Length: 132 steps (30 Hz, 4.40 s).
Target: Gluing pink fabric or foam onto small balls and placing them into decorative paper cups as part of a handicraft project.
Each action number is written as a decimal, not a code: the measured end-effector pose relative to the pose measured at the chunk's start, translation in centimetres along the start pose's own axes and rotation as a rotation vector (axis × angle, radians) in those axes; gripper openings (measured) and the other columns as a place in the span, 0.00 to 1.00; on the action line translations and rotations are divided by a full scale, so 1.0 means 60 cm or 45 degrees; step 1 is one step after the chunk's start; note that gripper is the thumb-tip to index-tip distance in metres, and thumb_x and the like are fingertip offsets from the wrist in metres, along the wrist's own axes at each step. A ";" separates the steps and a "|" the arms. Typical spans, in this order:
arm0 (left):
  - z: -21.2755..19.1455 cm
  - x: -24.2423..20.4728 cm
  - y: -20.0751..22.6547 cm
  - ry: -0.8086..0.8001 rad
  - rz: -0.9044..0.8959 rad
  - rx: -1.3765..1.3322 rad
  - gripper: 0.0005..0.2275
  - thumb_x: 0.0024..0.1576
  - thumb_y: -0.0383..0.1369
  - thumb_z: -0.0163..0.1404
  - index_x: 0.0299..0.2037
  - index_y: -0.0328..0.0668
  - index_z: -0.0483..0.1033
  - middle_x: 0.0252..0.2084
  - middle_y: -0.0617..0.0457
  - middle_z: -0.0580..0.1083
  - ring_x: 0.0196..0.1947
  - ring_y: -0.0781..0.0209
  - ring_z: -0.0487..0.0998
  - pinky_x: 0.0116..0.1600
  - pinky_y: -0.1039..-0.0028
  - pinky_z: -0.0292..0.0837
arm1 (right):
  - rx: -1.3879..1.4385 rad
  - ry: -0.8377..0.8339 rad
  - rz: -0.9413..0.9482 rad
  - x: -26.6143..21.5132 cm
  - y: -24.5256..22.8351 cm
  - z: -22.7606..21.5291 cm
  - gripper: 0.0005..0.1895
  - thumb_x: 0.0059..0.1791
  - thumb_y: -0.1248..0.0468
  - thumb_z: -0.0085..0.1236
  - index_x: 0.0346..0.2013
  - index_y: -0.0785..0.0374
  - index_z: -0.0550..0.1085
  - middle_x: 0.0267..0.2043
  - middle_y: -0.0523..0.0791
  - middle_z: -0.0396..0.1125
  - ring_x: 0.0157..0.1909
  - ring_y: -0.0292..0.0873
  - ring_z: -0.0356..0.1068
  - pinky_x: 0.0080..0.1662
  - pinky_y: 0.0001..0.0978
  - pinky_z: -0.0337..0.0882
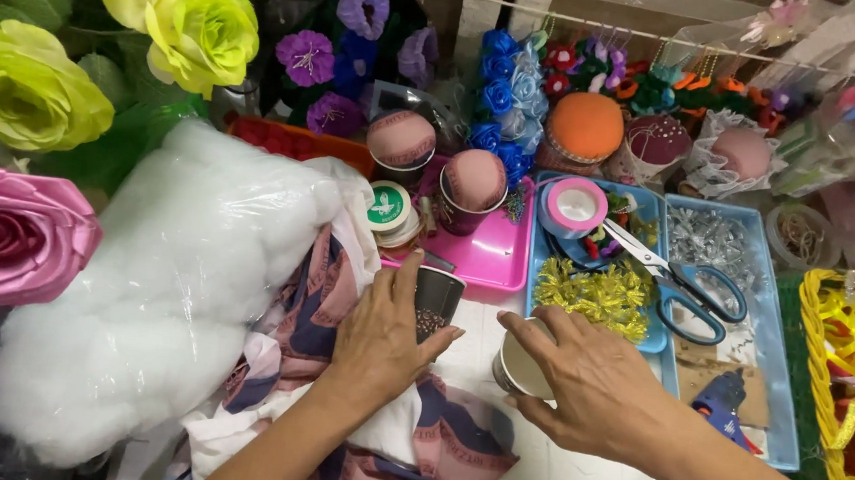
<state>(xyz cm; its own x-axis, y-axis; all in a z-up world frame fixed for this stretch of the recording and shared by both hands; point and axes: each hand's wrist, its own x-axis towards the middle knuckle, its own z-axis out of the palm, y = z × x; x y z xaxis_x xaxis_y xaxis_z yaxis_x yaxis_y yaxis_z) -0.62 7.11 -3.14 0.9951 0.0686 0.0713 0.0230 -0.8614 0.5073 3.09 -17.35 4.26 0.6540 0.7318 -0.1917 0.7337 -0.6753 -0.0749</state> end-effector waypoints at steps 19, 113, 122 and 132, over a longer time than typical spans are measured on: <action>0.035 0.086 0.057 0.567 0.677 -0.388 0.26 0.58 0.38 0.61 0.60 0.36 0.61 0.61 0.38 0.69 0.59 0.37 0.73 0.61 0.54 0.70 | 0.182 0.192 -0.129 -0.027 0.009 0.000 0.42 0.49 0.42 0.61 0.69 0.61 0.58 0.63 0.57 0.58 0.60 0.61 0.64 0.54 0.52 0.68; -0.041 0.248 -0.033 0.508 -0.030 -0.362 0.40 0.47 0.30 0.65 0.72 0.44 0.58 0.66 0.35 0.65 0.66 0.28 0.66 0.67 0.42 0.60 | 0.109 0.524 1.267 -0.052 0.385 -0.114 0.39 0.45 0.39 0.57 0.63 0.56 0.61 0.56 0.59 0.64 0.54 0.73 0.71 0.56 0.61 0.67; -0.029 0.250 -0.047 0.556 0.023 -0.339 0.41 0.47 0.30 0.65 0.73 0.45 0.58 0.67 0.36 0.64 0.67 0.31 0.66 0.67 0.43 0.60 | 0.224 0.482 1.097 0.005 0.307 -0.149 0.39 0.44 0.39 0.58 0.63 0.52 0.61 0.59 0.57 0.65 0.57 0.68 0.70 0.59 0.60 0.65; -0.030 0.252 -0.047 0.563 0.012 -0.370 0.41 0.47 0.31 0.65 0.73 0.46 0.58 0.66 0.34 0.65 0.66 0.30 0.67 0.66 0.43 0.61 | 0.176 0.503 0.939 0.077 0.278 -0.179 0.37 0.44 0.38 0.57 0.61 0.47 0.60 0.57 0.54 0.65 0.53 0.69 0.72 0.56 0.61 0.67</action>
<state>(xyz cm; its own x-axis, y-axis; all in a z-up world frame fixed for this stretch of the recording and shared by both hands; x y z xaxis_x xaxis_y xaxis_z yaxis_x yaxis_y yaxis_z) 14.18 11.48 -1.95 0.8582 0.3214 0.4002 -0.0755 -0.6922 0.7177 20.31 -24.24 12.63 0.9914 0.0608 0.1160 0.0820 -0.9786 -0.1886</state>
